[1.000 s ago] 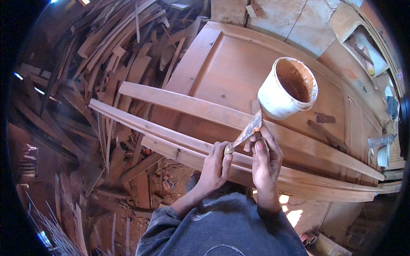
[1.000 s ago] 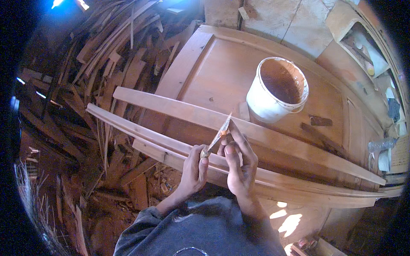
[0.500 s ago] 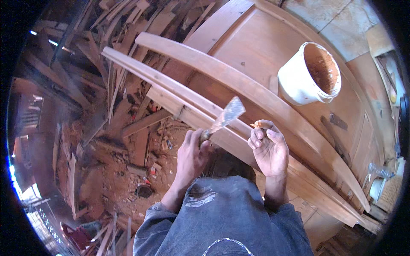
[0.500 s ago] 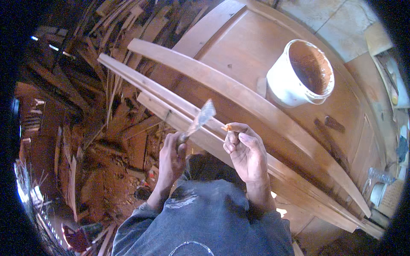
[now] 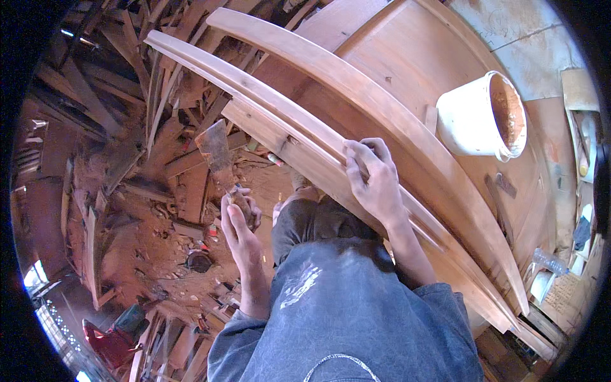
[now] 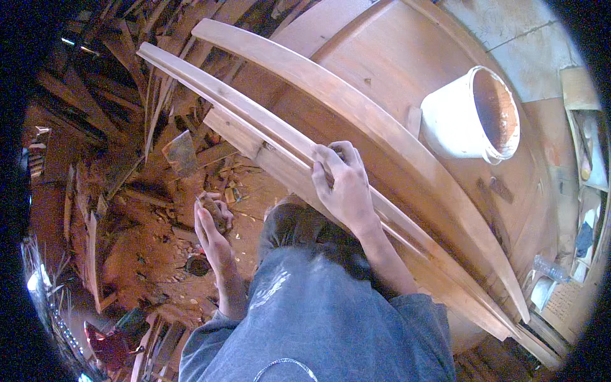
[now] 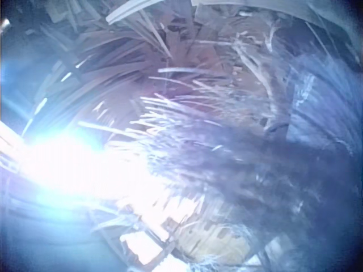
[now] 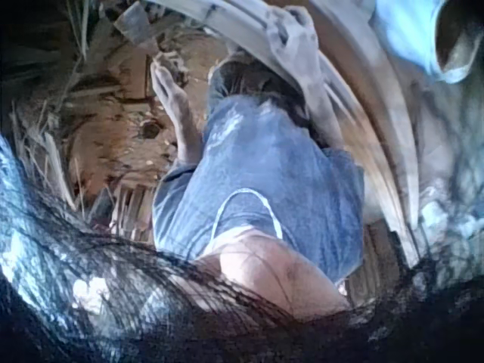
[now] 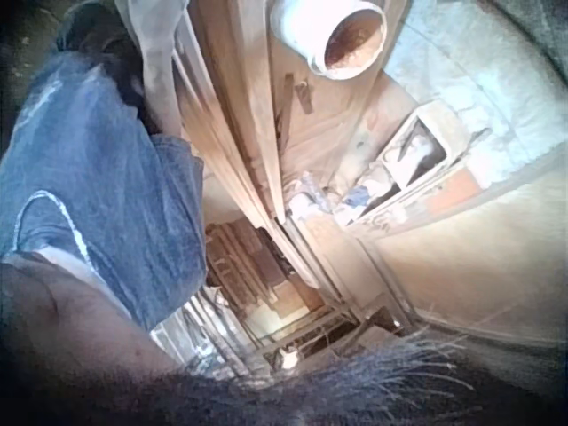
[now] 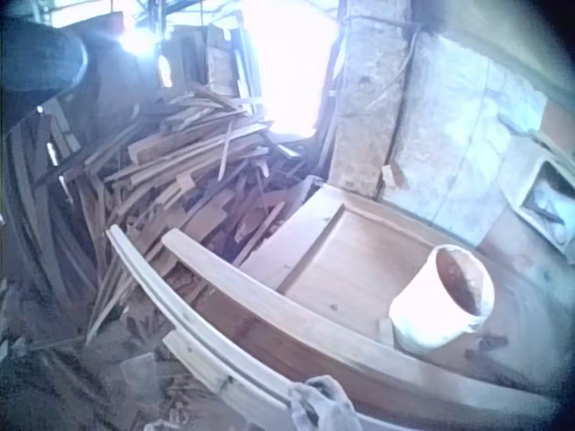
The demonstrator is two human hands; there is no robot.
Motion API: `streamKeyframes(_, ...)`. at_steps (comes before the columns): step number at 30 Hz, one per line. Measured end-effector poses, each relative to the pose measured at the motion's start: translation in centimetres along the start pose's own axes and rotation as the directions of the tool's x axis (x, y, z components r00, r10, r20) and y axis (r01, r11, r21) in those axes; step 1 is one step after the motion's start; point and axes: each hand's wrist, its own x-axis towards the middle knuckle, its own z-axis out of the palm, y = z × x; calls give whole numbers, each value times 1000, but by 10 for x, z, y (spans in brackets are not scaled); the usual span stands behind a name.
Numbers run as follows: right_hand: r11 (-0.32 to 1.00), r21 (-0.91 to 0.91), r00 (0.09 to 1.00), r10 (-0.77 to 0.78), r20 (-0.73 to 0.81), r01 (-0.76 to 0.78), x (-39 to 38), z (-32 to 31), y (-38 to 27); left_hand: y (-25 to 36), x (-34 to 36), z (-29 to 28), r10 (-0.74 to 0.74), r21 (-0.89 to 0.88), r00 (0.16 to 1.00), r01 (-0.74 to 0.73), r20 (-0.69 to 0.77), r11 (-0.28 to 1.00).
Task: The person applies a substance from a bucket to curved wooden pieces using a putty knife and then sands the surfaces with a piece of sandpaper.
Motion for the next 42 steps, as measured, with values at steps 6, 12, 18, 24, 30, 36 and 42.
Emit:
streamKeyframes(6, 968, -240, 998, -69, 12, 70, -3, 6, -1, -1, 23, -10, -16, -13, 1000, 16, -19, 1000)
streamKeyframes(12, 994, -111, 997, 12, 75, -4, 14, -18, -3, 5, 34, 0, -33, 4, 999, 33, 25, 999)
streamKeyframes(18, 957, -246, 954, -81, 288, 155, 21, -15, -6, 3, 38, -5, -5, -5, 994, 6, 110, 1000)
streamKeyframes(24, 950, -249, 960, -125, 252, 189, 13, -15, 0, 2, 37, -5, -3, -34, 994, 7, 110, 999)
streamKeyframes(30, 998, -44, 964, 58, 258, -48, 28, -27, -3, 0, 29, -4, -48, -15, 997, 49, 68, 999)
streamKeyframes(36, 999, 4, 961, 35, 274, -37, 39, -23, 2, 2, 30, -7, -14, 5, 992, 13, 123, 1000)
streamKeyframes(42, 999, -52, 951, 15, 308, 1, 36, -24, -1, 2, 30, -4, -18, -16, 994, 20, 108, 1000)
